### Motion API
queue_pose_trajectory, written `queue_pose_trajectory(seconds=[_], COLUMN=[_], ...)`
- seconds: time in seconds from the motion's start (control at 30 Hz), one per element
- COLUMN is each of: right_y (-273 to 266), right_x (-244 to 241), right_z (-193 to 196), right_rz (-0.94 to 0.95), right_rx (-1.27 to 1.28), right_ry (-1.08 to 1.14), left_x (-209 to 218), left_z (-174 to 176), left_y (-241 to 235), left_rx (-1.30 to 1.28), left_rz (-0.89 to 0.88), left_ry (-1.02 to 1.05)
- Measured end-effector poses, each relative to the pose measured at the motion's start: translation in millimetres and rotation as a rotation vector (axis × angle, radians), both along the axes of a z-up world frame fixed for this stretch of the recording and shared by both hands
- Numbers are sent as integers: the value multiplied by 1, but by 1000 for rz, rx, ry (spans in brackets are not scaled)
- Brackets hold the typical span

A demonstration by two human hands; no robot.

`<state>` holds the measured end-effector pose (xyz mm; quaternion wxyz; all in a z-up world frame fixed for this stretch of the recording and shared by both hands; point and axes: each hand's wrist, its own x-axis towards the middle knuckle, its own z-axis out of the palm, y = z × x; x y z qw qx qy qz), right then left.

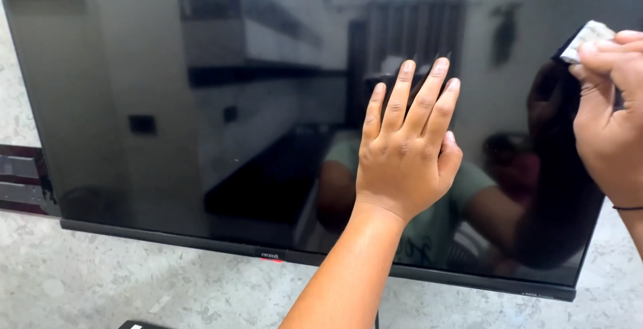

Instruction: Cleaning a remote control and wiping a wall-mounted TV screen with a white cloth.

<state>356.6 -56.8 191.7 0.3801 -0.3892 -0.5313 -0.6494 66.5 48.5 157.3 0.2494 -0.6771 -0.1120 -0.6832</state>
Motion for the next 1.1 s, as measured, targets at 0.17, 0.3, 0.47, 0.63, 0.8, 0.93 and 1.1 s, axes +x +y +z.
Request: queue_pose_trajectory(seconds=[0.17, 0.3, 0.47, 0.63, 0.8, 0.93, 1.1], right_y=[-6, -8, -12, -22, -22, -16, -13], right_x=[-28, -32, -34, -37, -35, -20, -11], right_z=[12, 21, 33, 50, 46, 56, 59], right_rz=[-14, -10, -27, -59, -63, -71, -75], right_rx=[0, -14, -17, -1, -2, 13, 19], right_ry=[-35, -66, -38, -28, -26, -71, -106], left_x=[-1, -1, -3, -6, -9, -9, -11], left_z=[-1, -3, -1, 2, -3, 3, -1], left_y=[-1, -1, -3, -4, -5, -2, -3], left_rx=[-27, -31, -16, -2, -12, 10, 2], left_rz=[7, 12, 13, -25, -30, -24, -38], left_ry=[22, 22, 24, 15, 14, 5, 29])
